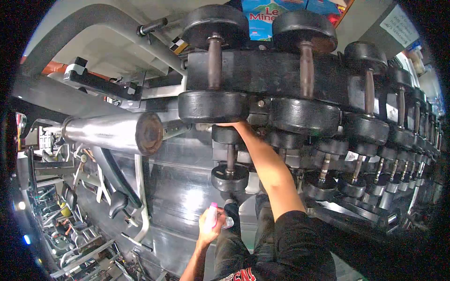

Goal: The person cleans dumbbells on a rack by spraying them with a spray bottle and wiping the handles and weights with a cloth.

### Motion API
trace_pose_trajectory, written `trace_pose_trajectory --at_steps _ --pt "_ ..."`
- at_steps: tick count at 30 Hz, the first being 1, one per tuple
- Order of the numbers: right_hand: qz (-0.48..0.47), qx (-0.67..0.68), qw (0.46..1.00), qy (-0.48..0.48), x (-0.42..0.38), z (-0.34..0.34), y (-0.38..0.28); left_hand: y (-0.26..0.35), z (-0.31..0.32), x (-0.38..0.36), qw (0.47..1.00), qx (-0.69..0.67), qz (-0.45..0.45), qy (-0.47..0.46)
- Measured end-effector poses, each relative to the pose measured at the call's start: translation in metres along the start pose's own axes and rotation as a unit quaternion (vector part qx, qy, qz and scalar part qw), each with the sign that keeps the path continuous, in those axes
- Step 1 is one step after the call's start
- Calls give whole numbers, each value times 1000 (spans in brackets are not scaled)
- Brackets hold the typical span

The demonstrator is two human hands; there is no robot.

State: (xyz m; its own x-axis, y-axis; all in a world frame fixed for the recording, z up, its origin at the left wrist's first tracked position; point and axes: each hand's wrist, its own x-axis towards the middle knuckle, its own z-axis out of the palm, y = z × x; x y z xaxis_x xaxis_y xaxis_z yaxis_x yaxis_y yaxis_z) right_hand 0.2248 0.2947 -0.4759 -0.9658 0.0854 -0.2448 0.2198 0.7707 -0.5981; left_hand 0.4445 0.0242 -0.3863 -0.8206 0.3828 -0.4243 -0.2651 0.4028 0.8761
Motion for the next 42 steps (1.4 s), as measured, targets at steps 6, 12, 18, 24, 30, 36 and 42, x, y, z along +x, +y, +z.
trace_pose_trajectory --at_steps 6,12,18,24,30,36,42 --pt "-143 169 975 -36 -30 38 14 -4 -14 -8 1000 -6 -9 -26" --pt "42 201 973 103 -143 68 13 -9 -31 -14 998 -40 19 -50" --pt "327 859 390 64 -163 139 67 -19 -60 -24 997 -41 11 -71" --pt "244 879 256 319 -86 185 83 -33 -93 -32 996 -6 22 -86" --pt "250 890 215 314 -92 146 39 -42 -111 -31 996 -33 7 -85" --pt "157 868 229 412 -100 147 -23 -36 -122 -28 996 -20 19 -88" --pt "146 927 203 279 -101 177 -45 -35 -131 -24 995 -25 54 -76"
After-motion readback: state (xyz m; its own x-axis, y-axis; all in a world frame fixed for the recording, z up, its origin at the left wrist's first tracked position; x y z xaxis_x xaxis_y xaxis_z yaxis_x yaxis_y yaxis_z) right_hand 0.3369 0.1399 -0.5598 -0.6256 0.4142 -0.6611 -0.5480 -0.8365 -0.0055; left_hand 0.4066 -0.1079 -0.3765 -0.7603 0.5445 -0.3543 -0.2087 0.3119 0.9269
